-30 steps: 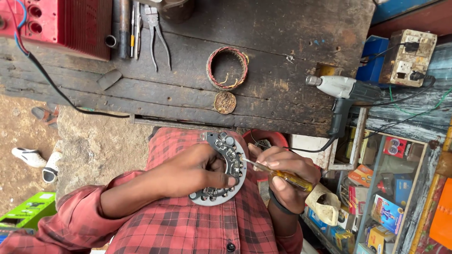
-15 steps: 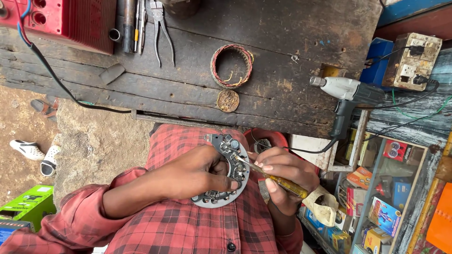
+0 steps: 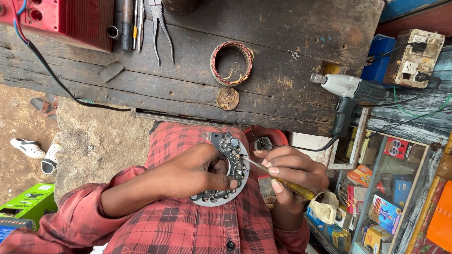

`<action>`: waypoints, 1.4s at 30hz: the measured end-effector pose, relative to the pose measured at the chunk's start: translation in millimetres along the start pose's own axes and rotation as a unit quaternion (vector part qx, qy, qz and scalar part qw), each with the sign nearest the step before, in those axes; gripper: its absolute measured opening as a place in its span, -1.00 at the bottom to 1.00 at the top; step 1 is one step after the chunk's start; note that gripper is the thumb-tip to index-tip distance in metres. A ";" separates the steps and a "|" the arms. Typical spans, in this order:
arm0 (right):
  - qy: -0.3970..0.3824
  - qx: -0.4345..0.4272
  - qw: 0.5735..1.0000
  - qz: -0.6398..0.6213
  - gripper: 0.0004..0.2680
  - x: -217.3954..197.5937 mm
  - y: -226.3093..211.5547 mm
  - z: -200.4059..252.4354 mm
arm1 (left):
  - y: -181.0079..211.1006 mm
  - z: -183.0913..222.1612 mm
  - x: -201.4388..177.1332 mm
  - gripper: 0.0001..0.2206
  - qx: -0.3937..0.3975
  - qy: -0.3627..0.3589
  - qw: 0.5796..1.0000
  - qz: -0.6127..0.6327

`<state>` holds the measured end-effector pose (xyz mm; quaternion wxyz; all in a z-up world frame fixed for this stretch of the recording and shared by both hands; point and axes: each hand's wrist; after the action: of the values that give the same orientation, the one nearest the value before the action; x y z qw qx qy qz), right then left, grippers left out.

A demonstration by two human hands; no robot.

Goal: Repairing a motorcycle alternator by testing components with a multimeter and soldering wires.

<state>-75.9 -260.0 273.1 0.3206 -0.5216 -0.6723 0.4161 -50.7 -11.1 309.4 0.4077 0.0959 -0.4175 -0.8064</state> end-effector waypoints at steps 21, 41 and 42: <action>0.021 0.016 0.998 0.050 -0.87 8.4 -10.8 -4.1 | 3.3 -2.3 2.0 -0.76 0.002 0.016 0.999 -0.047; 0.028 0.238 0.931 0.274 -0.83 -17.0 168.4 58.9 | -21.6 -4.6 -2.3 -0.62 -0.010 0.010 1.000 0.024; 0.017 0.203 0.934 0.294 -0.83 -13.4 177.6 60.7 | -22.4 -3.5 -2.5 -0.60 -0.008 0.015 1.000 0.026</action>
<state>-47.9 -267.1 87.2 0.2941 -0.6266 -0.3841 0.6110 -60.2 -4.2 289.9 0.4353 0.0940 -0.4069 -0.7976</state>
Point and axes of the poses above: each hand's wrist, its own z-axis away from the middle knuckle, its own x-axis out of the palm, y = z × x, and after that the axes turned 1 degree about y, right-handed
